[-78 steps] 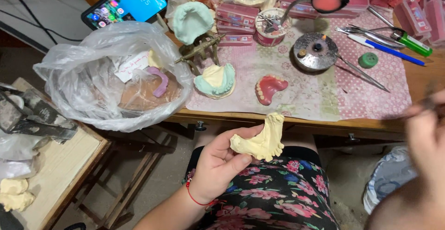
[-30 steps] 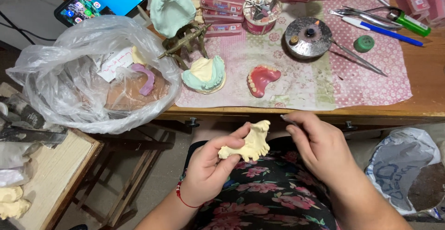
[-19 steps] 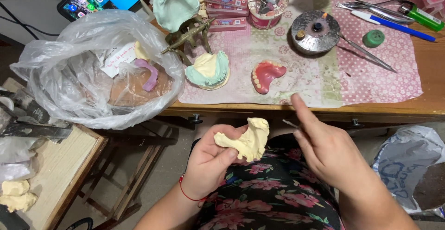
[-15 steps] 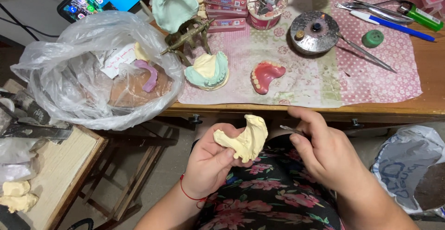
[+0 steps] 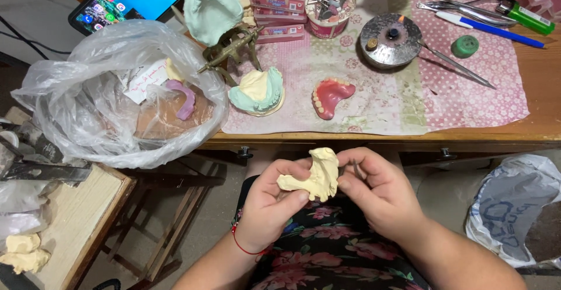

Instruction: The person shapes a yellow wax-like material into a dental arch using a metal tool. They then handle a pink denture base, apply liquid from a bottle, and use a metal articulator to fit and adjust the components together.

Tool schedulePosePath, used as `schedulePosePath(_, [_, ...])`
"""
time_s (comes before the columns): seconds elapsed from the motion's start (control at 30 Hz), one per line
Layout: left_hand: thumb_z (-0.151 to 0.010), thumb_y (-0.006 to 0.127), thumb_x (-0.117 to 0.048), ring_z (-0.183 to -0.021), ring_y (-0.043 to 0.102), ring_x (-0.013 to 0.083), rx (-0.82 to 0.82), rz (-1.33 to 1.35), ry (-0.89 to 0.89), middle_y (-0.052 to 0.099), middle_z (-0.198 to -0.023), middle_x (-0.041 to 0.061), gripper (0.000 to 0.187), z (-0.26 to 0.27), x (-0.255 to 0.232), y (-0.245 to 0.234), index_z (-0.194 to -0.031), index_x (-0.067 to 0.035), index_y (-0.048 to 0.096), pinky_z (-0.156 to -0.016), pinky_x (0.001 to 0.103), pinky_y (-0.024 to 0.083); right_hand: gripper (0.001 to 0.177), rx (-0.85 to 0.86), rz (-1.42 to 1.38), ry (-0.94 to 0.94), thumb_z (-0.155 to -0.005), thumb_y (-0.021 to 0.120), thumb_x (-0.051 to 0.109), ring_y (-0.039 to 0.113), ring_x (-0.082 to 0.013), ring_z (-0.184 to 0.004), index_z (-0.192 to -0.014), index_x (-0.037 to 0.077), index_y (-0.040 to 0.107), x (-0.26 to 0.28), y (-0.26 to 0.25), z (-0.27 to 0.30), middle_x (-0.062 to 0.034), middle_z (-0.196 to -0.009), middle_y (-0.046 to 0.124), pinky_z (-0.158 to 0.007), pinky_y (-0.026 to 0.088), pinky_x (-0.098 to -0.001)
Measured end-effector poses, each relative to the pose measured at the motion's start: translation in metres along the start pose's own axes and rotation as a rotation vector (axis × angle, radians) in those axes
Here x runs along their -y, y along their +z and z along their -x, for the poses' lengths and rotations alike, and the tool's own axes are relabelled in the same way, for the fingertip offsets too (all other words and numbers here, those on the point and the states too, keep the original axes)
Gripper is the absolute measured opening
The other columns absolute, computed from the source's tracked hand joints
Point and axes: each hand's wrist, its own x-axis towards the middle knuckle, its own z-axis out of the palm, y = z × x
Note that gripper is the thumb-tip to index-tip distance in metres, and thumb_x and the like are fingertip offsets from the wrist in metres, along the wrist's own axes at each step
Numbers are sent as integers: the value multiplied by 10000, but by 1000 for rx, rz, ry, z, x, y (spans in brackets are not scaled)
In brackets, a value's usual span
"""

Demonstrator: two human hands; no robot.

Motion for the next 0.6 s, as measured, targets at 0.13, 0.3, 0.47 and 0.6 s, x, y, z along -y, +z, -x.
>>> schedulePosePath(0.13, [-934, 751, -134, -1114, 614, 200, 12, -135, -17, 651, -1228, 134, 245, -3, -5, -1, -1134, -59, 631, -955, 318, 482, 194, -38, 8, 58, -991, 655, 134, 584, -88, -825, -1146, 18, 651, -1, -1, 0, -23, -931, 670, -754, 479, -242])
schedulePosePath(0.3, [-902, 757, -46, -921, 638, 132, -42, -17, -88, 694, -1078, 91, 337, -3, 2, -1, -1175, -53, 560, -811, 264, 504, 173, -47, 124, 97, -983, 669, 176, 502, -81, -776, -1099, 49, 654, -2, 2, -2, 16, -870, 585, -714, 433, -244])
schedulePosePath(0.47, [-922, 749, -43, -928, 706, 209, -76, 137, -57, 733, -1105, 168, 888, -7, -1, 1, -1651, -77, 244, -810, 339, 589, 249, -44, 567, 45, -1028, 535, 276, 630, -89, -839, -1131, 101, 680, 9, -2, -3, 37, -955, 709, -809, 497, -249])
schedulePosePath(0.6, [-906, 699, 55, -1053, 633, 212, -85, 201, -112, 613, -1166, 138, 792, -5, -2, 3, -1604, 1, 331, -963, 524, 633, 237, 0, 638, 4, -1033, 526, 252, 715, -116, -855, -1076, 99, 702, 7, -1, 1, 12, -954, 767, -807, 528, -265])
